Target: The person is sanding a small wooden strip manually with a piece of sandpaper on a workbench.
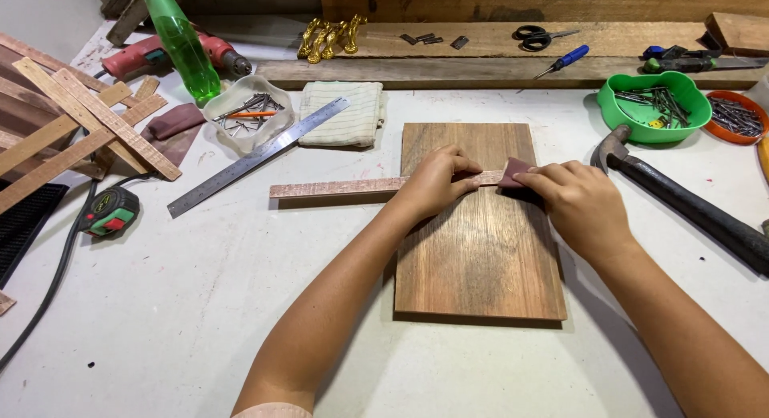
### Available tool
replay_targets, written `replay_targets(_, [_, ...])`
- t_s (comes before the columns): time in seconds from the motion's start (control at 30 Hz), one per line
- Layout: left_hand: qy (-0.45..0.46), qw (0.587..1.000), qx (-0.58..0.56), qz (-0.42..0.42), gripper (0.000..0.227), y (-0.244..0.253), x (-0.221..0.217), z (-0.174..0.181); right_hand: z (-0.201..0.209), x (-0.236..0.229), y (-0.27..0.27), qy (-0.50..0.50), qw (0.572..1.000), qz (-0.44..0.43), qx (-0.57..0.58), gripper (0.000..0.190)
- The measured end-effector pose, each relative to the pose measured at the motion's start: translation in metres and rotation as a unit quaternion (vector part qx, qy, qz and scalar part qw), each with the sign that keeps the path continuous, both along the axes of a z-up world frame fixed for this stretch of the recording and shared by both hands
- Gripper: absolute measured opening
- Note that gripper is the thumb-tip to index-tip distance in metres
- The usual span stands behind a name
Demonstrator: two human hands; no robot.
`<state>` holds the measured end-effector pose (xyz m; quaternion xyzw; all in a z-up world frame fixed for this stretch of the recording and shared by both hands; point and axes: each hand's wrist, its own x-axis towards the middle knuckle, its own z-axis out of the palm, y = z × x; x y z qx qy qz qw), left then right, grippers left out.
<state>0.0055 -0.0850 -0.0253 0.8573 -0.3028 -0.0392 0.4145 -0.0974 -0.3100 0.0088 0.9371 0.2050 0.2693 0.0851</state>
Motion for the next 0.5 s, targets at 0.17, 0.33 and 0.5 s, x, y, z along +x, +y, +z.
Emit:
replay_targets(0.17, [-0.013,1.000,0.000,0.000,0.027,0.001,-0.002,0.004,0.018,-0.002,-0.018,0.031,0.998,-0.044,-0.035,0.031])
replay_targets(0.33, [0.001,1.000,0.022,0.006,0.027,-0.006,0.003,0.001,0.016,0.009,0.002,0.020,0.994,-0.081,-0.075,0.024])
replay_targets(0.5, [-0.032,0.999,-0.014,-0.005,0.028,-0.004,0.000,0.005,0.008,0.002,0.019,-0.023,1.000,0.017,0.006,0.032])
